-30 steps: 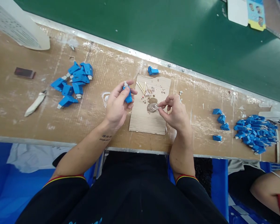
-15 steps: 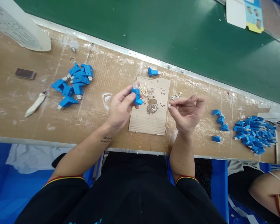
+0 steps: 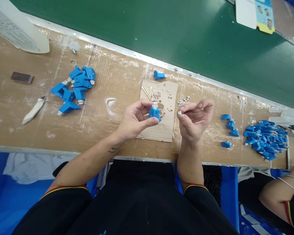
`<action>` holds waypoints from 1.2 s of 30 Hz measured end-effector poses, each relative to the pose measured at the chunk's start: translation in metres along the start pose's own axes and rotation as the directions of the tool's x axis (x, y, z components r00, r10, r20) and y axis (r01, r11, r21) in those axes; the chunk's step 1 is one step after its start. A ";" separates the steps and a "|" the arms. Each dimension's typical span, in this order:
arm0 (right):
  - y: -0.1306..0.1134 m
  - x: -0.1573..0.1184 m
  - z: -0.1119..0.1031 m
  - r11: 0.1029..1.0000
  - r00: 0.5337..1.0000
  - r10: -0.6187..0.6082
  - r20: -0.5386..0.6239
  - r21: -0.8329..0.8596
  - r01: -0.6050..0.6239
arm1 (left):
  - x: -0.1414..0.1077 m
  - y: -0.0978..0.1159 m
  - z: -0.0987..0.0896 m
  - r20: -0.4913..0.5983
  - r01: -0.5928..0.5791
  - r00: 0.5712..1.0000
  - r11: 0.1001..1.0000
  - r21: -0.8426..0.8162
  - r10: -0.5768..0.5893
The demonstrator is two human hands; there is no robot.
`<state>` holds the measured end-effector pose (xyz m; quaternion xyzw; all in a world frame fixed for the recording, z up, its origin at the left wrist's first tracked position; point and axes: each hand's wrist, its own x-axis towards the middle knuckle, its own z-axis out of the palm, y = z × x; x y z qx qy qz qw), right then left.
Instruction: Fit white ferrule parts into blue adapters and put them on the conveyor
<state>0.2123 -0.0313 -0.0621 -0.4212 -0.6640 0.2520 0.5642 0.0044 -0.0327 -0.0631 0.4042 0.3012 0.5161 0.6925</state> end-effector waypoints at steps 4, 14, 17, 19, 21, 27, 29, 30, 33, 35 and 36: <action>-0.003 0.000 0.000 1.000 1.000 -0.005 -0.006 -0.005 0.005 | 0.000 0.000 0.001 0.017 0.005 1.000 1.000 -0.003 -0.005; -0.001 0.002 -0.017 0.958 0.963 0.102 0.251 -0.285 -0.027 | 0.008 0.005 -0.008 -0.244 -0.007 0.970 1.000 0.010 0.009; 0.000 0.004 -0.017 0.936 0.939 0.144 0.311 -0.351 -0.027 | 0.010 0.005 -0.010 -0.285 -0.012 0.958 1.000 0.028 0.019; 0.000 0.004 -0.017 0.933 0.931 0.155 0.331 -0.359 -0.028 | 0.011 0.005 -0.011 -0.296 -0.016 0.955 0.999 0.038 0.026; 0.000 0.004 -0.015 0.934 0.930 0.155 0.332 -0.357 -0.028 | 0.010 0.006 -0.011 -0.292 -0.013 0.956 0.999 0.030 0.021; -0.009 -0.001 -0.001 0.995 0.989 -0.023 0.149 -0.095 0.037 | 0.004 0.009 -0.006 -0.133 0.055 0.989 0.995 -0.078 -0.065; -0.015 -0.004 0.008 0.997 0.995 -0.071 0.069 -0.034 0.073 | 0.002 0.008 -0.004 -0.050 0.106 0.992 0.988 -0.109 -0.112; -0.017 -0.005 0.013 0.996 0.996 -0.080 0.042 -0.036 0.081 | 0.001 0.007 -0.003 -0.012 0.129 0.991 0.984 -0.121 -0.132; -0.020 -0.008 0.025 0.995 0.997 -0.079 0.008 -0.054 0.079 | 0.000 0.004 0.000 0.071 0.163 0.985 0.977 -0.140 -0.155; -0.019 -0.009 0.028 0.997 0.997 -0.077 0.013 -0.013 0.077 | -0.001 0.004 0.000 0.102 0.165 0.983 0.976 -0.139 -0.152; -0.019 -0.009 0.029 0.997 0.997 -0.078 0.018 0.022 0.078 | -0.001 0.004 0.000 0.112 0.163 0.983 0.977 -0.139 -0.149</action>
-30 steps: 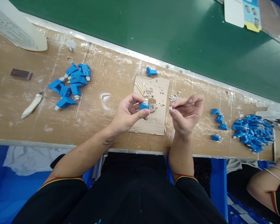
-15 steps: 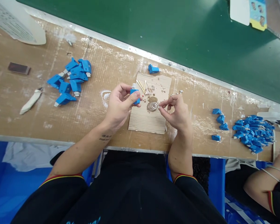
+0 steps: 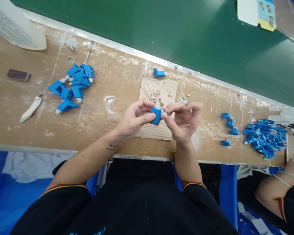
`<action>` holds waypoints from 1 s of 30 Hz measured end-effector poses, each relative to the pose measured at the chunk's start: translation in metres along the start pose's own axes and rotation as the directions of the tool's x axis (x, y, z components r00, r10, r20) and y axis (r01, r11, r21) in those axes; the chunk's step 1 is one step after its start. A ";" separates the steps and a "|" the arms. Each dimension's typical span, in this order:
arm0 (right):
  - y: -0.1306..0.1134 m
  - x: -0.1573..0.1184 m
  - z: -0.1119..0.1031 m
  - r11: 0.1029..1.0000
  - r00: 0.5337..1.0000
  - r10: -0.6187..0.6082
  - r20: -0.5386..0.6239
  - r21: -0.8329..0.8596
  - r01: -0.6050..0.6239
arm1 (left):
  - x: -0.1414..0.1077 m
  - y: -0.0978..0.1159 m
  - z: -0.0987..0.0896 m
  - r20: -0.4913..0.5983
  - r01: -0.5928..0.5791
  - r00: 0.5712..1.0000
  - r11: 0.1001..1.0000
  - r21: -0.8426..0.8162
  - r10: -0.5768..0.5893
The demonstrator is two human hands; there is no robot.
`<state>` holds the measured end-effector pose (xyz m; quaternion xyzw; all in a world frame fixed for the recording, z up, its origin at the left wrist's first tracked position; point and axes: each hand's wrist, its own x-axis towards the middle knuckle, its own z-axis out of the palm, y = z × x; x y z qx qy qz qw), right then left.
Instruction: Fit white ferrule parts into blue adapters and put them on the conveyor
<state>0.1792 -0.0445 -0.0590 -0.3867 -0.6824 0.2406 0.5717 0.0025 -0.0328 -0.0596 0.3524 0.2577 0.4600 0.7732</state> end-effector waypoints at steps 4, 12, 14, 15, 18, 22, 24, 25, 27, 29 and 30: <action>0.003 0.000 0.000 0.995 1.000 -0.002 0.012 0.100 0.001 | -0.001 0.000 -0.001 0.025 -0.011 1.000 1.000 -0.007 0.011; 0.001 0.000 0.004 0.984 1.000 -0.018 -0.018 0.176 0.021 | -0.002 -0.002 -0.003 0.061 -0.038 0.997 0.999 0.013 0.037; 0.000 0.000 0.004 0.983 1.000 -0.020 -0.017 0.180 0.023 | -0.002 -0.002 -0.003 0.060 -0.037 0.998 0.999 0.004 0.037; 0.000 0.000 0.004 0.984 1.000 -0.020 -0.016 0.174 0.023 | -0.002 -0.001 -0.003 0.058 -0.037 0.998 0.999 -0.001 0.037; 0.000 0.000 0.004 0.990 1.000 -0.020 -0.003 0.138 0.021 | -0.002 -0.001 -0.002 0.052 -0.039 0.998 0.999 -0.002 0.039; 0.000 0.000 0.003 0.993 0.999 -0.034 0.003 0.116 0.033 | -0.003 -0.002 -0.003 0.046 -0.033 0.998 0.999 0.009 0.033; 0.000 0.000 0.003 0.992 0.999 -0.040 0.005 0.122 0.039 | -0.003 -0.003 -0.003 0.044 -0.033 0.999 0.999 0.014 0.032; 0.000 0.000 0.003 0.992 0.999 -0.042 0.007 0.122 0.041 | -0.003 -0.003 -0.003 0.043 -0.033 0.999 0.999 0.018 0.032; 0.000 0.000 0.003 0.994 0.999 -0.043 0.009 0.105 0.041 | -0.002 -0.003 -0.003 0.041 -0.034 0.999 0.999 0.027 0.033; 0.001 0.000 0.002 0.997 0.999 -0.040 0.014 0.071 0.039 | -0.002 -0.003 -0.003 0.043 -0.035 0.999 0.999 0.034 0.034; 0.001 -0.001 0.002 0.998 0.999 -0.037 0.018 0.053 0.036 | -0.002 -0.003 -0.003 0.044 -0.035 0.999 0.999 0.037 0.033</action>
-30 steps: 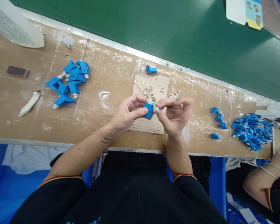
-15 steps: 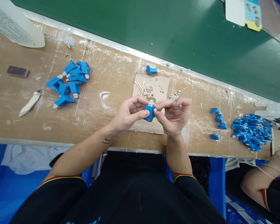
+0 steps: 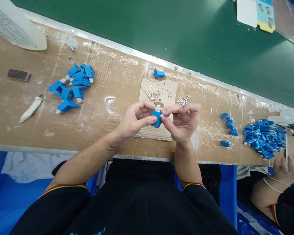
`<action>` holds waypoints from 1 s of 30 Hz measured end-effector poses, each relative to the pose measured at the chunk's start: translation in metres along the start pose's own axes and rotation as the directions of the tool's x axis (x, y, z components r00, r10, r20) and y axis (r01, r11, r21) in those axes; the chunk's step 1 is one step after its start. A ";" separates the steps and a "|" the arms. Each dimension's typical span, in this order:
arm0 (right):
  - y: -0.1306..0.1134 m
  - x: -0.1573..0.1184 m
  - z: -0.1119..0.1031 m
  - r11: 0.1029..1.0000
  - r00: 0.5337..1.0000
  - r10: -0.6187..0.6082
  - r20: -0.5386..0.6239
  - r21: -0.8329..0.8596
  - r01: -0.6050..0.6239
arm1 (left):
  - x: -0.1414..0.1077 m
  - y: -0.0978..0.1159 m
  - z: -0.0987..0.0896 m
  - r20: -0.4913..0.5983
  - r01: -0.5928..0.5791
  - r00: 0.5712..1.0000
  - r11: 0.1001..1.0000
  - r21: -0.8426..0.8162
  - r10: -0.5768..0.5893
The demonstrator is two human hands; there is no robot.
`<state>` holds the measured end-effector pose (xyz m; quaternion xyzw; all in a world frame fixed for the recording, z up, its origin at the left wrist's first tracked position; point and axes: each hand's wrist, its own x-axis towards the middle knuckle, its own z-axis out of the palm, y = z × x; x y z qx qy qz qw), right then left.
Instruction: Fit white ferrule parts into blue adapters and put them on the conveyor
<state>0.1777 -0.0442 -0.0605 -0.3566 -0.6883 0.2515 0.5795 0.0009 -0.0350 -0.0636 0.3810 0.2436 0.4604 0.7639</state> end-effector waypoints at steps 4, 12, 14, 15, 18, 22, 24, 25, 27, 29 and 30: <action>-0.001 0.000 0.000 1.000 1.000 0.004 0.008 -0.003 -0.004 | -0.001 0.001 0.001 -0.003 0.001 1.000 1.000 0.001 -0.001; -0.005 0.002 0.000 0.996 1.000 -0.001 -0.016 0.091 0.002 | -0.001 0.003 0.003 -0.025 -0.015 1.000 1.000 0.011 0.015; -0.005 0.002 -0.001 0.998 1.000 0.005 -0.016 0.064 -0.004 | -0.001 0.005 0.003 -0.025 -0.026 0.999 0.999 0.027 0.027; -0.005 0.002 -0.001 0.999 1.000 0.005 -0.013 0.051 -0.005 | -0.001 0.006 0.003 -0.026 -0.032 0.999 0.999 0.041 0.033; -0.004 0.002 -0.004 0.999 1.000 0.007 0.001 0.041 -0.007 | -0.001 0.008 0.004 -0.023 -0.048 0.998 0.995 0.093 0.050; -0.004 0.001 -0.004 0.998 1.000 0.003 0.021 0.063 -0.004 | -0.001 0.011 0.006 -0.014 -0.063 0.998 0.990 0.130 0.066; -0.004 0.002 -0.004 0.999 1.000 -0.009 0.027 0.037 0.008 | -0.001 0.011 0.007 -0.022 -0.056 0.998 0.990 0.132 0.060; -0.004 0.002 -0.004 1.000 1.000 -0.018 0.024 0.019 0.017 | -0.001 0.011 0.008 -0.030 -0.051 0.998 0.990 0.134 0.056; -0.004 0.004 -0.006 0.999 0.999 -0.038 0.003 -0.011 0.038 | -0.001 0.011 0.007 -0.063 -0.049 0.996 0.989 0.140 0.058; -0.003 0.005 -0.009 0.998 0.999 -0.050 -0.021 -0.047 0.049 | 0.000 0.010 0.005 -0.109 -0.062 0.991 0.986 0.153 0.079; -0.003 0.006 -0.011 0.996 0.998 -0.050 -0.029 -0.070 0.048 | 0.001 0.010 0.004 -0.128 -0.072 0.987 0.985 0.159 0.092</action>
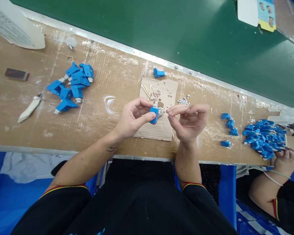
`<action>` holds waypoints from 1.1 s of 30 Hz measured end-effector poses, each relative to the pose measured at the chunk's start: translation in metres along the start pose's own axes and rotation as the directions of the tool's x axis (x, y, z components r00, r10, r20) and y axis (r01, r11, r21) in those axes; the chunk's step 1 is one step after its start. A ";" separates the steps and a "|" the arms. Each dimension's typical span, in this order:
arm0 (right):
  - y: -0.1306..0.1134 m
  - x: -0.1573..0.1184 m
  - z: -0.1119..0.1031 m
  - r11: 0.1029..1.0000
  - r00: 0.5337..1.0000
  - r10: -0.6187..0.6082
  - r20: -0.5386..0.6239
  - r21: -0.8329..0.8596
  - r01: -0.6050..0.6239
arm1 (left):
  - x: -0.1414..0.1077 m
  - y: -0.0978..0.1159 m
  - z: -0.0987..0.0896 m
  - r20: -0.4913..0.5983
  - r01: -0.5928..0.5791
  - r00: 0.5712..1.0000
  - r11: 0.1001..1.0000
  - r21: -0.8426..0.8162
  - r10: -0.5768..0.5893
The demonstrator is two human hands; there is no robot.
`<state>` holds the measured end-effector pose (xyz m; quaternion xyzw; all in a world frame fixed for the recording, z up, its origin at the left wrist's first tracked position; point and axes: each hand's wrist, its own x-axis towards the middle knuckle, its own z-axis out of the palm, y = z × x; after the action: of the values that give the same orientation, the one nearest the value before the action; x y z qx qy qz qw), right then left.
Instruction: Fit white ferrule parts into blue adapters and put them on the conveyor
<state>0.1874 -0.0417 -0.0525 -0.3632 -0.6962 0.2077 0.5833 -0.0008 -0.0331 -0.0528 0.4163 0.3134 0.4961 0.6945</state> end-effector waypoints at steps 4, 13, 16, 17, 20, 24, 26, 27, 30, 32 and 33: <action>0.001 0.001 -0.003 0.997 1.000 0.013 0.019 -0.074 -0.012 | 0.001 -0.001 -0.001 -0.020 0.000 1.000 1.000 0.007 0.000; 0.002 -0.002 0.003 0.994 0.996 -0.025 0.081 -0.099 0.033 | -0.001 0.000 0.001 0.019 0.034 0.999 0.999 -0.017 -0.034; 0.001 -0.002 0.006 0.991 0.997 -0.027 0.071 -0.129 0.037 | 0.000 0.000 0.002 0.012 0.029 1.000 1.000 -0.001 -0.029; 0.000 -0.002 0.007 0.991 0.998 -0.036 0.060 -0.123 0.044 | 0.000 0.000 0.002 0.003 0.024 1.000 1.000 0.005 -0.024; 0.001 -0.002 0.005 0.993 0.998 -0.057 0.015 -0.098 0.058 | 0.001 -0.002 0.001 -0.031 0.005 1.000 1.000 0.009 -0.005; 0.006 0.000 -0.014 0.984 0.999 -0.003 0.054 -0.176 0.013 | 0.003 -0.002 -0.003 -0.097 -0.006 0.995 1.000 0.011 0.007; 0.008 0.001 -0.027 0.969 0.991 0.064 0.113 -0.245 -0.035 | 0.004 -0.001 -0.006 -0.154 -0.010 0.988 1.000 0.011 0.012; 0.008 0.002 -0.032 0.958 0.984 0.098 0.151 -0.283 -0.052 | 0.005 0.000 -0.007 -0.181 -0.013 0.983 1.000 0.013 0.015; 0.008 0.004 -0.041 0.916 0.944 0.187 0.273 -0.395 -0.067 | 0.006 0.002 -0.009 -0.237 -0.018 0.971 1.000 0.014 0.021; 0.007 0.005 -0.041 0.893 0.915 0.235 0.327 -0.445 -0.070 | 0.006 0.002 -0.009 -0.250 -0.018 0.968 1.000 0.006 0.019; 0.006 0.005 -0.040 0.885 0.905 0.254 0.342 -0.459 -0.074 | 0.006 0.002 -0.009 -0.251 -0.017 0.968 1.000 0.003 0.017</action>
<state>0.2270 -0.0391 -0.0442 -0.4939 -0.7934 0.1649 0.3153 -0.0074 -0.0241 -0.0551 0.3529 0.3956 0.5506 0.6448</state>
